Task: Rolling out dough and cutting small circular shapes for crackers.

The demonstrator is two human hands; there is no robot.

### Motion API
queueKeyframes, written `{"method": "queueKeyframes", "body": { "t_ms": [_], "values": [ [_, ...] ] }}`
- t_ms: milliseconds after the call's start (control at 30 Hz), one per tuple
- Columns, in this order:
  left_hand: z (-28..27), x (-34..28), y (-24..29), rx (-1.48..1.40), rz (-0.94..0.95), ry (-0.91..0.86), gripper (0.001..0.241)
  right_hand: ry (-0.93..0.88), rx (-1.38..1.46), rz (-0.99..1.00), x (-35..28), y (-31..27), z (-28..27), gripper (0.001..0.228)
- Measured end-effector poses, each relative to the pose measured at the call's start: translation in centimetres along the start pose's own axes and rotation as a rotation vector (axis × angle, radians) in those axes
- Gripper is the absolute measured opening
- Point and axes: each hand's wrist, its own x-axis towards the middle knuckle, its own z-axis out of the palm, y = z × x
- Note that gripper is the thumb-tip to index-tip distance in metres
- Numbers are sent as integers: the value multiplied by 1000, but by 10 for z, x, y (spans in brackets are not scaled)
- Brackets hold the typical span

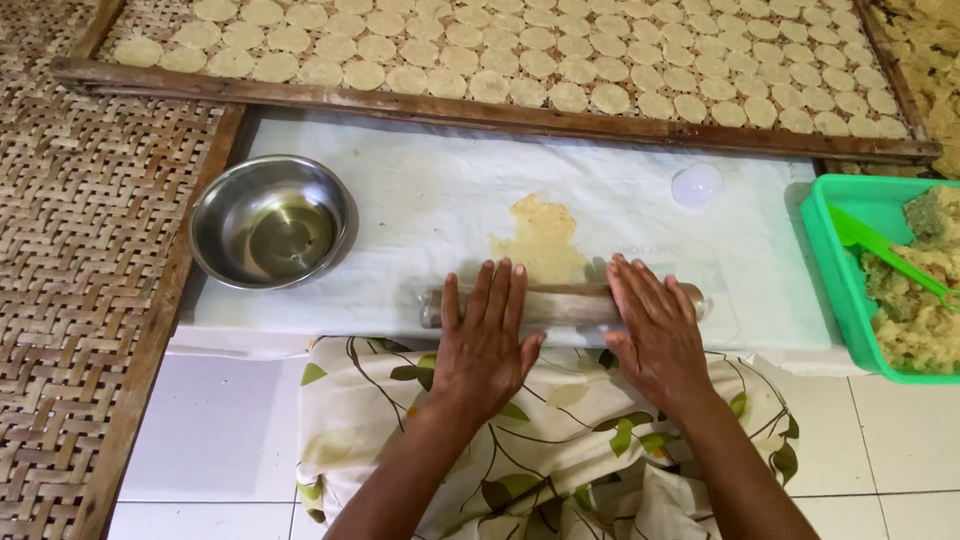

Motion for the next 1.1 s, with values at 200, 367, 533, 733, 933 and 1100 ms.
{"method": "queueKeyframes", "body": {
  "t_ms": [200,367,533,733,933,1100],
  "values": [
    [-13,-22,3,30,38,-26,80,14,17,45,-22,-19,-4,84],
    [8,25,-17,-11,39,32,82,37,12,17,21,2,4,83],
    [20,97,-49,31,-19,85,74,-173,-165,156,102,22,3,64],
    [41,164,-79,51,-32,214,71,-104,-156,126,160,53,14,56],
    [29,154,-75,1,-70,44,76,-244,-150,65,154,54,19,58],
    [23,122,-64,32,-72,10,74,-348,-223,117,129,28,10,59]
  ]
}}
